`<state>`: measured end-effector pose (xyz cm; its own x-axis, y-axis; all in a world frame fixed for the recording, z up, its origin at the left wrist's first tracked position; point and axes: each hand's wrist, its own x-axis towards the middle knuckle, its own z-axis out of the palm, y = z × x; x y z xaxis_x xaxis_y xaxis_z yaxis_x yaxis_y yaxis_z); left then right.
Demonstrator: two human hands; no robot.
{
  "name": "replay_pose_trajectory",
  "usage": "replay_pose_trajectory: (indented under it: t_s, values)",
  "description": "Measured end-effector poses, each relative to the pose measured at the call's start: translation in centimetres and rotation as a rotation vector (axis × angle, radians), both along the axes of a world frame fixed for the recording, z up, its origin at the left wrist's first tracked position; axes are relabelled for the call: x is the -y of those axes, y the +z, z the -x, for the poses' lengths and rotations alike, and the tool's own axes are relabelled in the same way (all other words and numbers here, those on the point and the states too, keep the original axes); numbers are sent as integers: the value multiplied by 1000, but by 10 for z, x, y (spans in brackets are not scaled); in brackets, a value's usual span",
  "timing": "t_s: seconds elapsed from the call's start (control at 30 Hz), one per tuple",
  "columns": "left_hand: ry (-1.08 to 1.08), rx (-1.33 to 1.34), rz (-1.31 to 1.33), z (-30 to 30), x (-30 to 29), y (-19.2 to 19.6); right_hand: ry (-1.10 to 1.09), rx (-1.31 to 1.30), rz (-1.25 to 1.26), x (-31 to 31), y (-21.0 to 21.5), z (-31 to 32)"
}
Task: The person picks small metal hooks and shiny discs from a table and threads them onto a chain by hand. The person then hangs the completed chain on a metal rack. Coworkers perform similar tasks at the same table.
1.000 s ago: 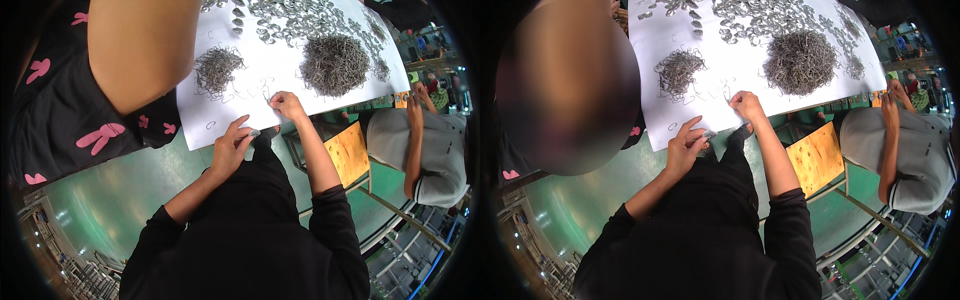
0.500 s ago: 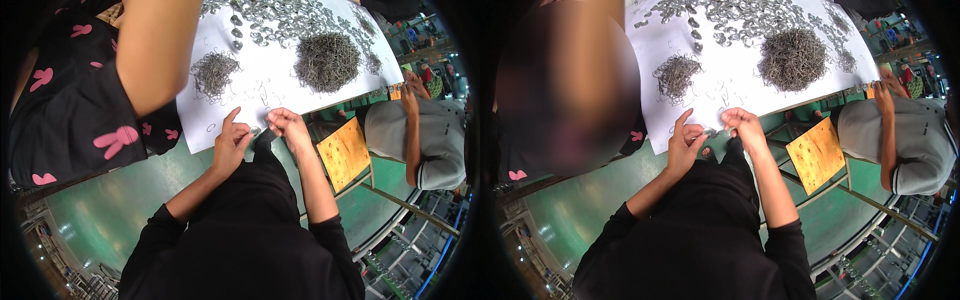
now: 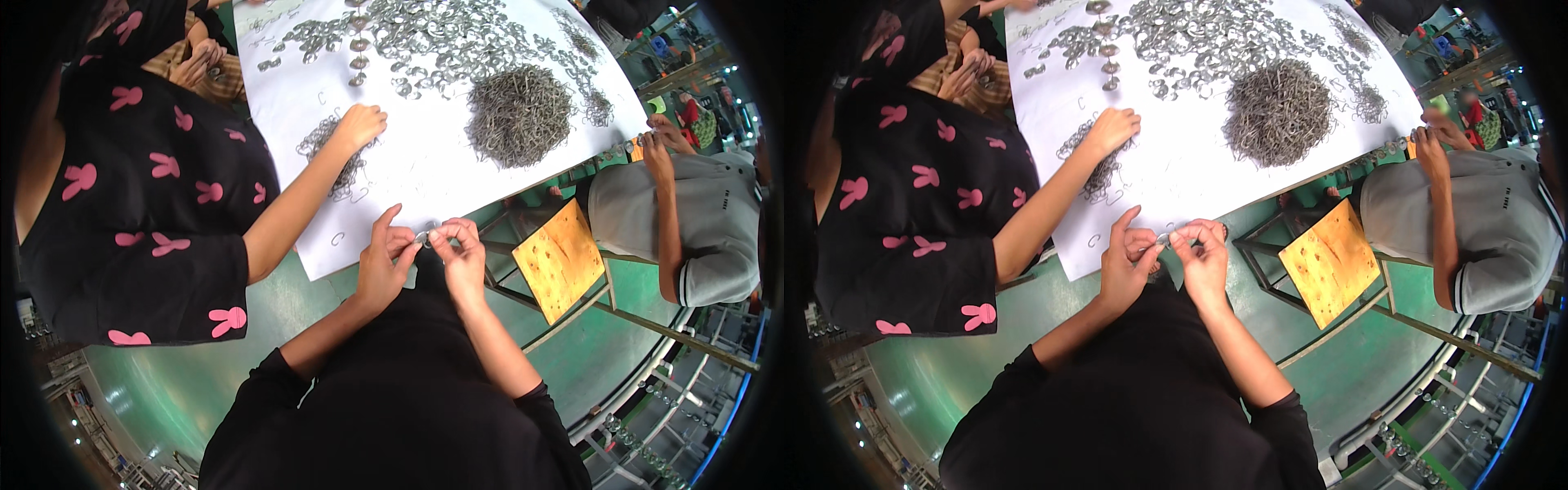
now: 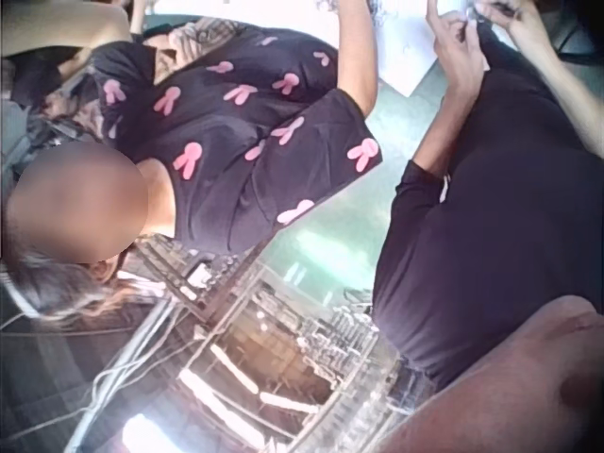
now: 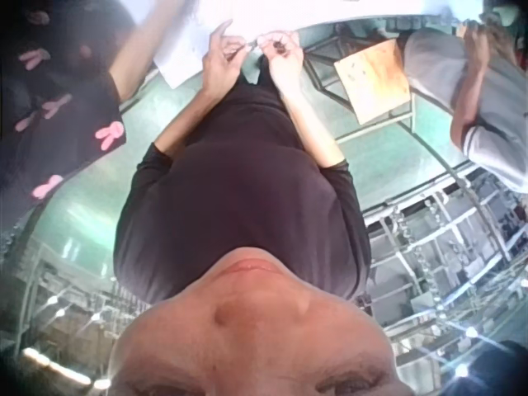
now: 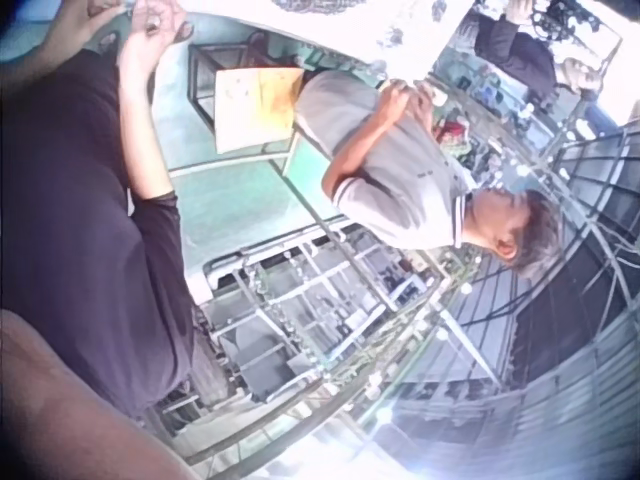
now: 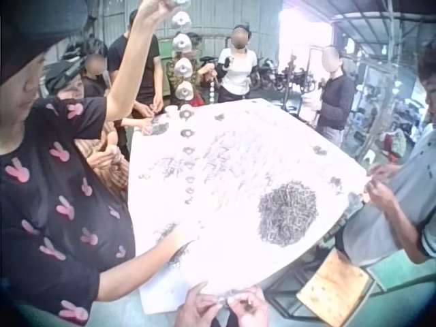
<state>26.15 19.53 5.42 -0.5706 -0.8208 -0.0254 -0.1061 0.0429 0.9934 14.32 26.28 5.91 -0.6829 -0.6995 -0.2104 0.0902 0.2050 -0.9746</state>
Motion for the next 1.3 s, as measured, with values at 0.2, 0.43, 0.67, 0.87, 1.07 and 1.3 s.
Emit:
replay_pose_trajectory:
  t_s: [0.2,0.43,0.67,0.87,1.07,1.3]
  values:
    - [-36,74,81,18,-2,-5,-75,-211,48,-4,-1,11]
    - [-152,-192,107,54,6,-10,-113,-349,133,-15,11,36]
    - [-32,193,751,166,147,-82,-121,-395,118,-26,33,58]
    - [-18,527,1043,228,195,-116,-129,-370,105,-32,27,75]
    - [-118,572,1117,248,212,-114,-132,-350,73,-42,21,87]
    - [-220,779,1082,265,215,-112,-105,-376,62,-43,21,81]
